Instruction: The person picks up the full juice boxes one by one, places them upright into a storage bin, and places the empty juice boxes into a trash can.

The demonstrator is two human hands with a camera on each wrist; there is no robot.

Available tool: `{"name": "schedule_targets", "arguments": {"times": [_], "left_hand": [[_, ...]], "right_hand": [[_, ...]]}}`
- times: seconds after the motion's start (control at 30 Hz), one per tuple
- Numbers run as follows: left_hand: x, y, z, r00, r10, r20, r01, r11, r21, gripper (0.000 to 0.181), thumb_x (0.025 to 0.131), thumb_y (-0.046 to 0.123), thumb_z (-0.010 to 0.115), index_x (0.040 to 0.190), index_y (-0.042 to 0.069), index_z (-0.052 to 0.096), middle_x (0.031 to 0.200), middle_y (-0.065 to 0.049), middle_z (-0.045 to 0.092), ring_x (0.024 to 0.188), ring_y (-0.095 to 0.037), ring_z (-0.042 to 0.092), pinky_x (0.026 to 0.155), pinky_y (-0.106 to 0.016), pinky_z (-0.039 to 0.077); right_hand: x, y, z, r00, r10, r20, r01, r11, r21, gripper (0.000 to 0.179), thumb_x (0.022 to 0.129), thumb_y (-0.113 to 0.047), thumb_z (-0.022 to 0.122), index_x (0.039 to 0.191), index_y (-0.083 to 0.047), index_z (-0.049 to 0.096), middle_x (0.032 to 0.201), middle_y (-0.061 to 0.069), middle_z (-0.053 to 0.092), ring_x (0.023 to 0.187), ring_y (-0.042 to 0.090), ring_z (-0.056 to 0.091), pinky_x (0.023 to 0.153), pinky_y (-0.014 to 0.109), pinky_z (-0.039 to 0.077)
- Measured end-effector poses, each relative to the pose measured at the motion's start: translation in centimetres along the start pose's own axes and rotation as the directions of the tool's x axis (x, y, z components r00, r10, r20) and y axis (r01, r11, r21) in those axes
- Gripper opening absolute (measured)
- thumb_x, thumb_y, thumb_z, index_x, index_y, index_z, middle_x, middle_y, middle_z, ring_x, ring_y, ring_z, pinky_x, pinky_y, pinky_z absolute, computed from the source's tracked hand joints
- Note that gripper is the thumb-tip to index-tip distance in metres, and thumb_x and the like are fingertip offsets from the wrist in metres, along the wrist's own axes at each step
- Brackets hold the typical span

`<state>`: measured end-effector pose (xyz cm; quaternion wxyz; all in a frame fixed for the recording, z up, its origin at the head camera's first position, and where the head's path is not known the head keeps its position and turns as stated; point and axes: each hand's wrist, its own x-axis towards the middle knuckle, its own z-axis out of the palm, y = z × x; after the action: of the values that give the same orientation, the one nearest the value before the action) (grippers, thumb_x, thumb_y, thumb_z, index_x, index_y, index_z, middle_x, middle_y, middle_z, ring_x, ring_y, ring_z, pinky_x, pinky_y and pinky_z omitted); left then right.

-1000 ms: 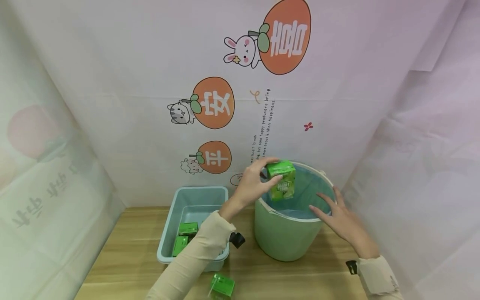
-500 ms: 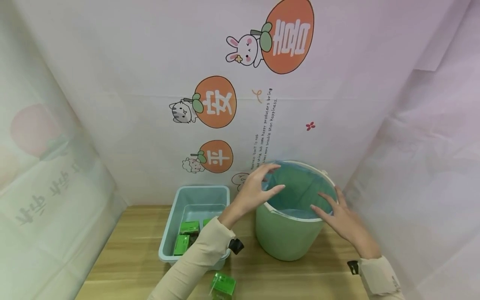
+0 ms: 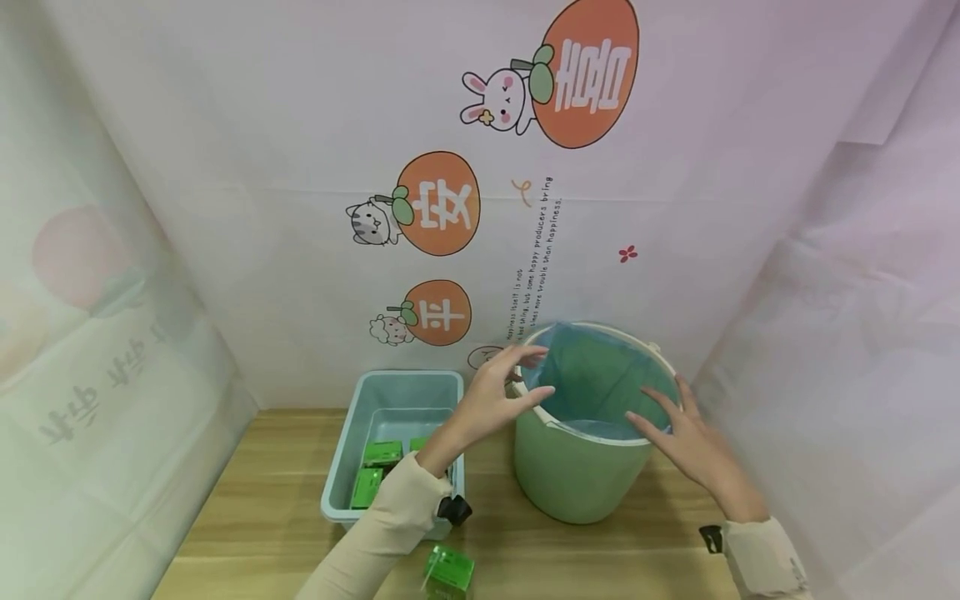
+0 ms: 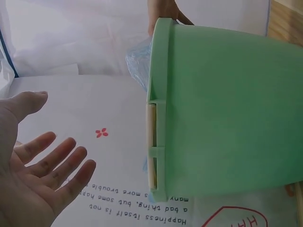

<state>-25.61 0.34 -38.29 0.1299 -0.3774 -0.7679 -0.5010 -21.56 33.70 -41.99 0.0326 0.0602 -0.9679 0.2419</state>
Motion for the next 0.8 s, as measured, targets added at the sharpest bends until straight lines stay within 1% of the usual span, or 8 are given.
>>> {"name": "schedule_targets", "arguments": {"times": [0.1, 0.17, 0.37, 0.43, 0.53, 0.6, 0.7, 0.8], "left_hand": [[-1.2, -0.1, -0.5, 1.0, -0.019, 0.018, 0.019, 1.0, -0.016, 0.054, 0.098, 0.019, 0.079, 0.147, 0.009, 0.059, 0.133, -0.008, 0.067, 0.122, -0.029, 0.063, 0.097, -0.043, 0.059], [-2.1, -0.2, -0.8, 0.999, -0.033, 0.032, 0.034, 0.999, -0.027, 0.053, 0.098, 0.019, 0.079, 0.146, 0.01, 0.06, 0.132, -0.007, 0.067, 0.121, -0.03, 0.064, 0.099, -0.042, 0.058], [-5.5, -0.4, -0.7, 0.995, -0.049, 0.088, 0.05, 0.999, -0.004, 0.058, 0.096, 0.023, 0.082, 0.147, 0.011, 0.059, 0.136, -0.008, 0.068, 0.12, -0.022, 0.065, 0.103, -0.038, 0.057], [-7.2, -0.7, -0.3, 0.994, -0.043, 0.102, 0.043, 0.999, 0.004, 0.06, 0.094, 0.024, 0.083, 0.147, 0.01, 0.059, 0.136, -0.007, 0.067, 0.119, -0.019, 0.065, 0.102, -0.038, 0.057], [-10.5, -1.1, 0.1, 0.989, -0.063, 0.135, 0.063, 0.998, 0.007, 0.065, 0.091, 0.028, 0.085, 0.148, 0.013, 0.058, 0.138, -0.004, 0.065, 0.12, -0.017, 0.063, 0.103, -0.037, 0.056], [-12.8, -1.7, 0.6, 0.982, -0.087, 0.169, 0.091, 0.996, -0.02, 0.065, 0.092, 0.03, 0.085, 0.149, 0.018, 0.056, 0.14, -0.001, 0.063, 0.122, -0.017, 0.062, 0.104, -0.037, 0.056], [-15.7, -2.7, 1.2, 0.962, -0.158, 0.225, 0.177, 0.982, -0.067, 0.065, 0.092, 0.034, 0.084, 0.15, 0.026, 0.055, 0.143, 0.005, 0.06, 0.127, -0.017, 0.06, 0.107, -0.039, 0.054], [-18.0, -3.9, 1.8, 0.954, -0.166, 0.25, 0.199, 0.974, -0.111, 0.064, 0.092, 0.034, 0.085, 0.149, 0.027, 0.055, 0.144, 0.004, 0.06, 0.128, -0.019, 0.06, 0.108, -0.041, 0.054]], "right_hand": [[0.0, 0.0, 0.1, 1.0, 0.002, 0.005, -0.002, 1.0, 0.001, 0.08, 0.107, -0.061, 0.048, 0.166, -0.009, 0.031, 0.172, 0.03, -0.017, 0.099, 0.053, 0.068, 0.047, 0.036, 0.046], [0.0, 0.0, 0.1, 1.0, 0.0, 0.006, 0.0, 1.0, 0.006, 0.08, 0.107, -0.061, 0.048, 0.166, -0.009, 0.032, 0.172, 0.03, -0.017, 0.1, 0.055, 0.067, 0.047, 0.036, 0.046], [0.0, 0.0, 0.1, 1.0, -0.005, -0.003, 0.005, 1.0, 0.023, 0.081, 0.107, -0.061, 0.048, 0.166, -0.008, 0.032, 0.171, 0.03, -0.018, 0.113, 0.069, 0.057, 0.049, 0.036, 0.047], [0.0, -0.1, 0.1, 1.0, -0.004, -0.001, 0.004, 1.0, 0.024, 0.081, 0.107, -0.061, 0.048, 0.166, -0.008, 0.031, 0.171, 0.03, -0.018, 0.116, 0.071, 0.054, 0.05, 0.036, 0.047], [0.0, -0.2, 0.2, 1.0, -0.001, 0.007, 0.001, 1.0, 0.022, 0.082, 0.107, -0.063, 0.048, 0.166, -0.009, 0.032, 0.172, 0.029, -0.018, 0.118, 0.07, 0.054, 0.049, 0.036, 0.047], [0.0, -0.2, 0.3, 1.0, 0.0, 0.01, 0.0, 1.0, 0.025, 0.082, 0.107, -0.063, 0.048, 0.166, -0.009, 0.031, 0.172, 0.029, -0.018, 0.118, 0.07, 0.054, 0.049, 0.036, 0.047], [-0.1, -0.1, 0.2, 1.0, 0.001, 0.003, -0.001, 1.0, 0.028, 0.081, 0.107, -0.062, 0.049, 0.166, -0.008, 0.032, 0.172, 0.028, -0.018, 0.116, 0.069, 0.056, 0.048, 0.036, 0.047], [0.0, -0.1, 0.2, 1.0, -0.003, -0.004, 0.003, 1.0, 0.021, 0.081, 0.107, -0.061, 0.049, 0.165, -0.008, 0.033, 0.172, 0.028, -0.017, 0.114, 0.067, 0.058, 0.048, 0.036, 0.047]]}}
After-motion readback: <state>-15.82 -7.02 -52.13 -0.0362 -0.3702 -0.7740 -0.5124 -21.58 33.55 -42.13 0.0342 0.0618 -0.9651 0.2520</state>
